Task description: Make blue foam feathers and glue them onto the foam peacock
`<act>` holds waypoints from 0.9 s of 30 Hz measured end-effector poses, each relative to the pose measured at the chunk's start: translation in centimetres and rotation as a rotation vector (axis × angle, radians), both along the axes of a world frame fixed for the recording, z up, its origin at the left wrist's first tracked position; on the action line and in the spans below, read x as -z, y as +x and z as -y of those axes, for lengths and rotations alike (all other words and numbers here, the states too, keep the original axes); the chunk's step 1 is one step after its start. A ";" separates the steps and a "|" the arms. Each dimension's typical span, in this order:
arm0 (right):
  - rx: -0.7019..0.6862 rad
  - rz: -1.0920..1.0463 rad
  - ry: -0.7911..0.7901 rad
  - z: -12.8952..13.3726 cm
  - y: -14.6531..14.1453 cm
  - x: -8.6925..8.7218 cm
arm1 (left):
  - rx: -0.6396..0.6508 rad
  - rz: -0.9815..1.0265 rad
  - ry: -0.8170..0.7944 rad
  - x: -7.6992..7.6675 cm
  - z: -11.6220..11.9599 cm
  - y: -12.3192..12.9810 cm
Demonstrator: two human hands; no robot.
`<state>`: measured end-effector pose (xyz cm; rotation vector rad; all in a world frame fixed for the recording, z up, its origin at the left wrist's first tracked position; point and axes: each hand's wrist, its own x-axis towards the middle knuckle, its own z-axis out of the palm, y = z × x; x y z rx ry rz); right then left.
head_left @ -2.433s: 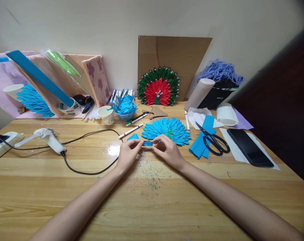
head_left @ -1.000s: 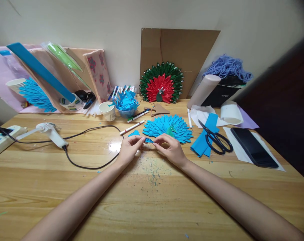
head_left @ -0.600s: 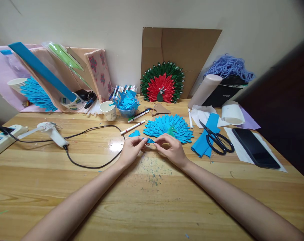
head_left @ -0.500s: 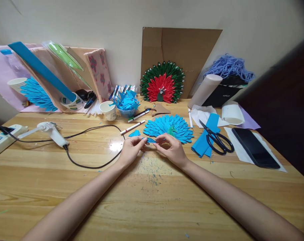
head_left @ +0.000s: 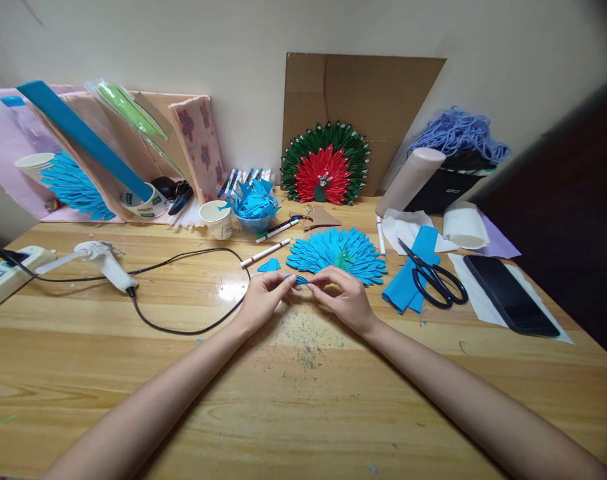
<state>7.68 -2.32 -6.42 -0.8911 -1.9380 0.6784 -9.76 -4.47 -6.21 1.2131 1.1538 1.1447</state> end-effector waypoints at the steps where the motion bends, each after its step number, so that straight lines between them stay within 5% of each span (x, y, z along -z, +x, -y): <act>1: 0.001 0.000 0.004 0.0 0.0 0.0 | 0.003 -0.003 0.001 0.1 0.0 0.0; 27: 0.011 0.004 0.016 0.1 0.0 0.0 | -0.075 -0.052 0.044 0.0 0.1 0.0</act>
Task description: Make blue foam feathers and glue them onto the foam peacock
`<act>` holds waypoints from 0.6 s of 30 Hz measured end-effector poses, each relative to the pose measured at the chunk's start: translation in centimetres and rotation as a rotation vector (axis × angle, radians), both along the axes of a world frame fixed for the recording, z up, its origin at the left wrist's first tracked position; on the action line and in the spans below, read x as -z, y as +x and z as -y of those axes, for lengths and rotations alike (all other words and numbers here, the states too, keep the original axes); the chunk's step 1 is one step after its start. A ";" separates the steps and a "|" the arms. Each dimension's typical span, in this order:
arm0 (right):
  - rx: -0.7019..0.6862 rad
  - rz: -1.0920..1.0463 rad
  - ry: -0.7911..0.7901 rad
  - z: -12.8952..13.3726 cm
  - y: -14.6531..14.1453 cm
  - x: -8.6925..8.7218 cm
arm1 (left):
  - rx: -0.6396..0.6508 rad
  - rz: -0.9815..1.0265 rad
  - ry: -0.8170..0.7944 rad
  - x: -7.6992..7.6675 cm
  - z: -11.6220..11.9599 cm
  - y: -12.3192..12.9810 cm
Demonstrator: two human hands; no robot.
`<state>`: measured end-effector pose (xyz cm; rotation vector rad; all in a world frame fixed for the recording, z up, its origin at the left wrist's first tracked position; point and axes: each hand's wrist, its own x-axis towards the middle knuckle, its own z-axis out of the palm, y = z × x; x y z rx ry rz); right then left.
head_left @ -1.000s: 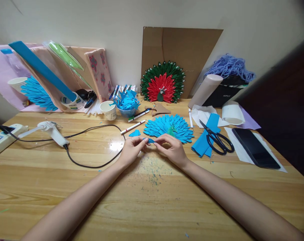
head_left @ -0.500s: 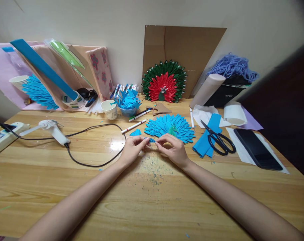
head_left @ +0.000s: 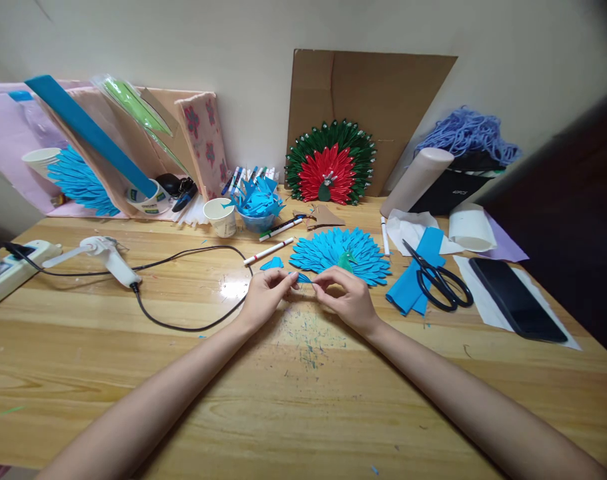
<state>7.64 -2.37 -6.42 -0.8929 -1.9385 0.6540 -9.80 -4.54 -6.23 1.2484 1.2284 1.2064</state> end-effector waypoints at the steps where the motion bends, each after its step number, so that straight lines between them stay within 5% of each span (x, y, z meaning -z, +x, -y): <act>1: 0.003 0.000 -0.003 0.0 0.0 0.0 | -0.001 -0.002 0.001 0.0 0.0 0.0; 18: 0.011 0.003 -0.022 0.0 0.0 -0.1 | -0.020 0.012 0.007 0.1 -0.1 -0.1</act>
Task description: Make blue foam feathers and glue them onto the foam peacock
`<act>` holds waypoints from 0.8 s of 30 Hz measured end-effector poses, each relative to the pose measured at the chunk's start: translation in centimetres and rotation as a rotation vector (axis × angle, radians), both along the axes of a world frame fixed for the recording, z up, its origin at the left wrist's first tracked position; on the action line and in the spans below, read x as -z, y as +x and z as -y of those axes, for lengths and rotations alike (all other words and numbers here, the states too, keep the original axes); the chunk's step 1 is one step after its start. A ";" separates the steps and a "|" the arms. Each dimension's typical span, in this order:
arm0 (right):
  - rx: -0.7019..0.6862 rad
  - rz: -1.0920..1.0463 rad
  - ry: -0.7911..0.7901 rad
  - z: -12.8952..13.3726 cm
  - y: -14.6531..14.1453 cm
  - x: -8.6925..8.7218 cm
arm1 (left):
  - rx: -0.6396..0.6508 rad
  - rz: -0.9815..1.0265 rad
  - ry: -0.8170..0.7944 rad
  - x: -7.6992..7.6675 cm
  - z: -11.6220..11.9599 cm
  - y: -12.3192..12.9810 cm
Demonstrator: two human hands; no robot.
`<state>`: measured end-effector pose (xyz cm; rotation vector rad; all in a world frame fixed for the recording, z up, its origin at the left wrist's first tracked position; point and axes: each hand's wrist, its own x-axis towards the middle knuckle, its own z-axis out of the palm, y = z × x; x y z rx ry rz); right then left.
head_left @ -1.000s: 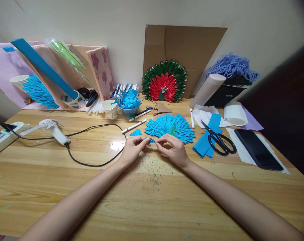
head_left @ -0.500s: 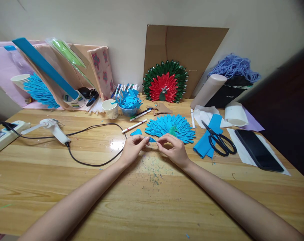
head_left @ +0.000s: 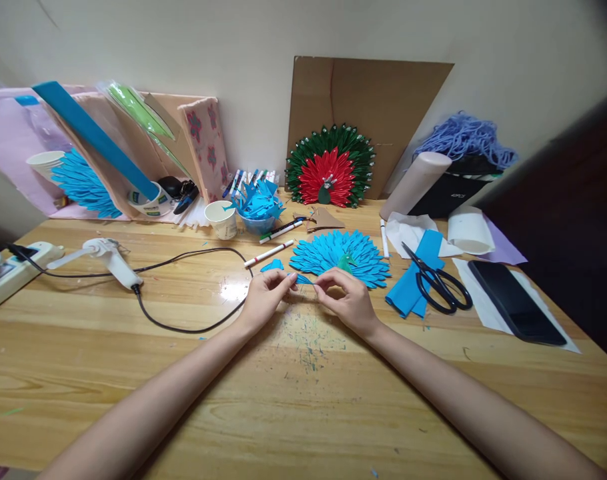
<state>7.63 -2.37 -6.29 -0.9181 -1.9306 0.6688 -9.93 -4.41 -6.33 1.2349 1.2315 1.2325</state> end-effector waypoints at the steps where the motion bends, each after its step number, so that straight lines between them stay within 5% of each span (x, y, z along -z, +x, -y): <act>1: -0.001 0.000 -0.002 0.0 0.0 0.0 | 0.001 -0.002 0.000 0.0 0.0 0.0; 16: -0.005 -0.002 -0.011 0.1 0.0 0.0 | 0.060 -0.024 -0.034 0.1 0.0 0.0; 24: -0.037 -0.018 -0.181 -0.4 0.2 0.0 | 0.092 -0.127 0.010 0.1 0.2 0.1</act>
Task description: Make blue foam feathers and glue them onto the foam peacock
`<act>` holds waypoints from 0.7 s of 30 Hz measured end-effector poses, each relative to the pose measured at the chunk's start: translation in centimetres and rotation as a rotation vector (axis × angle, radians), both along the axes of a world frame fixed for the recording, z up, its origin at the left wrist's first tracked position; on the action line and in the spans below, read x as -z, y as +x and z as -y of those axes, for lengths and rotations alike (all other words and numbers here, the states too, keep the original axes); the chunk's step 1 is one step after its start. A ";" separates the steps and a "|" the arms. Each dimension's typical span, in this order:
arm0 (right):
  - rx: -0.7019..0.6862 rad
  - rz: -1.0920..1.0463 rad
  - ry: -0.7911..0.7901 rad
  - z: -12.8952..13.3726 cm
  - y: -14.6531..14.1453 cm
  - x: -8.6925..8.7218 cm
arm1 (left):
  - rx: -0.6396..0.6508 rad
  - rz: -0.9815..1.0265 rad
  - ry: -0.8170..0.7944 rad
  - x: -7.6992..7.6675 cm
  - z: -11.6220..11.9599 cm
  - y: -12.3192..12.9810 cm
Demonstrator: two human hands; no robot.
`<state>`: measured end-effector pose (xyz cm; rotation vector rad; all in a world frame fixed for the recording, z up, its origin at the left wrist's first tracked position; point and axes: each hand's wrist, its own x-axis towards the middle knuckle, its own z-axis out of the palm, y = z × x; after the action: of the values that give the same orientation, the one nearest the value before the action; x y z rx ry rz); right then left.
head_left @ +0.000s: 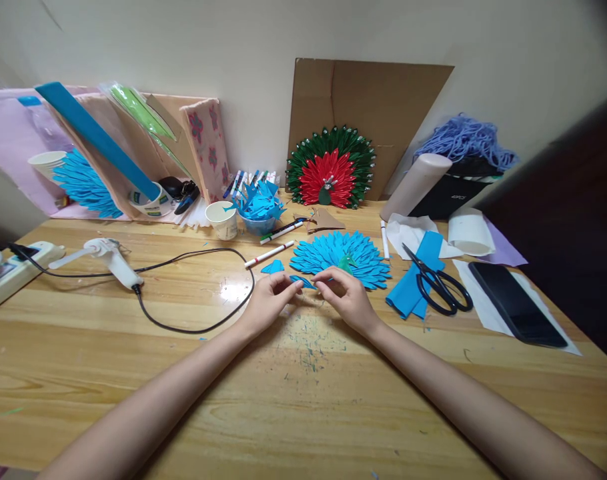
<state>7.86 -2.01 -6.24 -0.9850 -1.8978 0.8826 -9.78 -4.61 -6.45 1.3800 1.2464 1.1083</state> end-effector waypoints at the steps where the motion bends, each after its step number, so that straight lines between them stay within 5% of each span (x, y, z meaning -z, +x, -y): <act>1: -0.007 0.001 -0.024 -0.1 0.0 0.1 | 0.012 -0.018 0.012 -0.1 0.1 0.0; 10: -0.241 -0.104 -0.346 -0.8 0.0 0.3 | 0.101 -0.255 0.084 -0.2 0.5 0.3; 21: -0.252 -0.097 -0.378 -0.8 0.0 0.4 | 0.117 -0.272 0.086 -0.2 0.5 0.3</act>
<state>7.91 -1.22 -6.65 -0.9088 -1.8341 1.4501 -9.49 -5.16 -6.22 1.6899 1.3012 0.9244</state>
